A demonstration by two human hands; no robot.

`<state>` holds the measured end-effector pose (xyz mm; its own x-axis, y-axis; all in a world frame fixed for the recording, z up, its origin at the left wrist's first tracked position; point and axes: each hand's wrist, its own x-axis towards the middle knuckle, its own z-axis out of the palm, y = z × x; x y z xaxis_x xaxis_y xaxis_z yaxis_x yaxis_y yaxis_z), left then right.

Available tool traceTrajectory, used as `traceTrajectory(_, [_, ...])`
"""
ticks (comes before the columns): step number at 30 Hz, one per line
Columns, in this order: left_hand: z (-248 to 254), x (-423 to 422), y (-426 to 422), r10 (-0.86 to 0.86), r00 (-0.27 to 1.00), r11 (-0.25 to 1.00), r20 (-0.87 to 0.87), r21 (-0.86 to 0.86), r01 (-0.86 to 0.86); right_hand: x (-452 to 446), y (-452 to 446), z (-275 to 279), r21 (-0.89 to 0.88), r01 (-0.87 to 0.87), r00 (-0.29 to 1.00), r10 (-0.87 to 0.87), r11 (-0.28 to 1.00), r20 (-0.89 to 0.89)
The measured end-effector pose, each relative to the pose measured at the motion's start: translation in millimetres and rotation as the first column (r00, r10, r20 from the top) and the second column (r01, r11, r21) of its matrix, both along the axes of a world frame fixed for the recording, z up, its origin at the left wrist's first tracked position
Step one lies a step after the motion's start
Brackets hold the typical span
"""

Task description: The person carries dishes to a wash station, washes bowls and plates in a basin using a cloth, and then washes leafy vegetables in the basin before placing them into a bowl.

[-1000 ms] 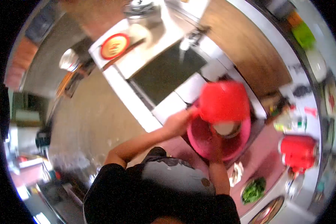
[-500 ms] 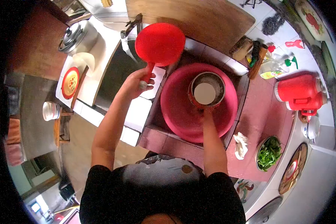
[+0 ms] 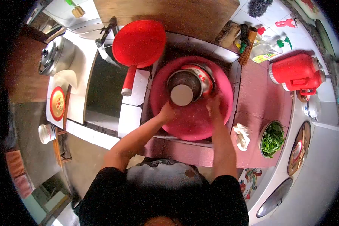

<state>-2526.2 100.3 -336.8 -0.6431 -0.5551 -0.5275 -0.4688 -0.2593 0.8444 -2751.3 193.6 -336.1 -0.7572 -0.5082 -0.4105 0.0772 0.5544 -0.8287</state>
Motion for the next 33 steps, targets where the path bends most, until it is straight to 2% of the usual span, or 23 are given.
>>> traceTrajectory(1, [-23.7, -18.5, -1.5, 0.048, 0.997, 0.97, 0.062, -0.242, -0.032, 12.7, 2.2, -19.8, 0.171, 0.161, 0.976, -0.182, 0.972, 0.115])
traceTrajectory(3, [-120.2, -57.6, -8.5, 0.349, 0.862, 0.88, 0.369, -0.446, -0.165, 42.6, 8.4, -26.0, -0.115, -0.121, 0.946, 0.15, 0.986, 0.287])
traceTrajectory(4, [-149.2, -67.1, -8.4, 0.494, 0.726, 0.811, 0.478, -0.554, -0.187, 56.4, 11.3, -45.4, -0.027, -0.119, 0.946, 0.121, 0.993, 0.299])
traceTrajectory(5, [-151.2, -63.8, -10.3, 0.422, 0.758, 0.836, 0.497, -0.537, -0.113, 68.4, 13.9, -70.3, 0.061, -0.113, 0.947, 0.089, 0.992, 0.31])
traceTrajectory(6, [-146.1, -55.3, -17.0, 0.345, 0.786, 0.853, 0.513, -0.52, -0.035, 81.8, 10.2, -79.7, 0.039, -0.007, 0.893, -0.011, 0.999, 0.45])
traceTrajectory(8, [-122.2, -50.7, -21.9, 0.163, 0.822, 0.884, 0.546, -0.45, 0.124, 99.3, 6.6, -93.6, 0.036, 0.212, 0.698, -0.177, 0.977, 0.693])
traceTrajectory(10, [-93.8, -50.1, -20.2, -0.04, 0.823, 0.895, 0.567, -0.345, 0.281, 80.7, 26.5, -115.7, -0.155, 0.308, 0.64, -0.083, 0.939, 0.764])
traceTrajectory(12, [-132.0, -45.8, -24.8, -0.452, 0.766, 0.836, 0.458, -0.082, 0.543, 67.3, 38.8, -112.4, -0.167, 0.257, 0.737, -0.081, 0.952, 0.671])
traceTrajectory(13, [-150.8, -46.3, -24.1, -0.63, 0.689, 0.746, 0.359, 0.033, 0.665, 62.6, 35.7, -61.7, -0.063, 0.173, 0.84, -0.114, 0.983, 0.53])
traceTrajectory(14, [-129.1, -47.6, -22.4, -0.525, 0.782, 0.851, 0.336, 0.238, 0.468, 59.8, 35.6, -30.2, 0.061, 0.106, 0.92, -0.122, 0.992, 0.372])
traceTrajectory(16, [-49.6, -46.8, -17.2, -0.27, 0.885, 0.804, 0.381, 0.595, -0.011, 54.6, 44.2, -37.6, 0.243, -0.238, 0.915, 0.133, 0.94, 0.381])
traceTrajectory(17, [-57.5, -50.0, -18.3, -0.266, 0.894, 0.816, 0.361, 0.577, 0.01, 51.3, 51.8, -47.0, 0.325, -0.378, 0.885, 0.236, 0.867, 0.4])
traceTrajectory(21, [-139.5, -39.4, -32.0, -0.367, 0.892, 0.905, 0.264, 0.323, 0.277, 77.0, 36.0, -18.3, 0.219, -0.124, 0.876, 0.003, 0.968, 0.482])
traceTrajectory(22, [-149.6, -38.0, -37.8, -0.352, 0.899, 0.919, 0.262, 0.277, 0.28, 83.0, 30.7, -38.1, 0.169, -0.102, 0.904, 0.021, 0.98, 0.428])
traceTrajectory(23, [-158.1, -35.0, -44.0, -0.305, 0.914, 0.942, 0.269, 0.23, 0.246, 81.9, 22.4, -28.2, 0.171, -0.18, 0.914, 0.1, 0.969, 0.393])
traceTrajectory(24, [-165.3, -32.6, -48.9, -0.249, 0.929, 0.962, 0.273, 0.177, 0.206, 87.3, 13.2, -21.4, 0.195, -0.138, 0.962, 0.084, 0.971, 0.261])
traceTrajectory(26, [-184.6, -27.1, -57.0, -0.121, 0.963, 0.99, 0.24, 0.095, 0.101, 88.2, 12.7, -5.4, -0.026, -0.168, 0.932, 0.167, 0.985, 0.321])
traceTrajectory(27, [-197.1, -25.4, -60.0, -0.069, 0.975, 0.996, 0.21, 0.07, 0.055, 87.1, 14.7, -6.6, -0.09, -0.178, 0.968, 0.191, 0.98, 0.165])
traceTrajectory(29, [-176.4, -27.1, -59.8, -0.051, 0.976, 0.998, 0.214, 0.048, 0.042, 78.7, 20.1, -12.1, -0.209, -0.232, 0.967, 0.202, 0.95, -0.157])
traceTrajectory(30, [-148.8, -28.6, -56.8, -0.091, 0.962, 0.996, 0.256, 0.043, 0.082, 69.3, 23.8, 20.3, -0.232, -0.312, 0.95, 0.302, 0.921, -0.076])
traceTrajectory(31, [-120.2, -30.0, -54.1, -0.13, 0.946, 0.991, 0.297, 0.04, 0.124, 59.2, 28.1, 93.2, -0.261, -0.388, 0.915, 0.403, 0.884, 0.002])
traceTrajectory(32, [-108.5, -34.0, -51.0, -0.126, 0.944, 0.992, 0.304, 0.026, 0.124, 50.0, 35.4, 134.7, -0.298, -0.458, 0.863, 0.499, 0.838, 0.077])
traceTrajectory(33, [-96.8, -39.9, -45.7, -0.111, 0.955, 0.994, 0.274, 0.024, 0.109, 44.4, 37.5, 132.6, -0.269, -0.594, 0.801, 0.588, 0.758, -0.109])
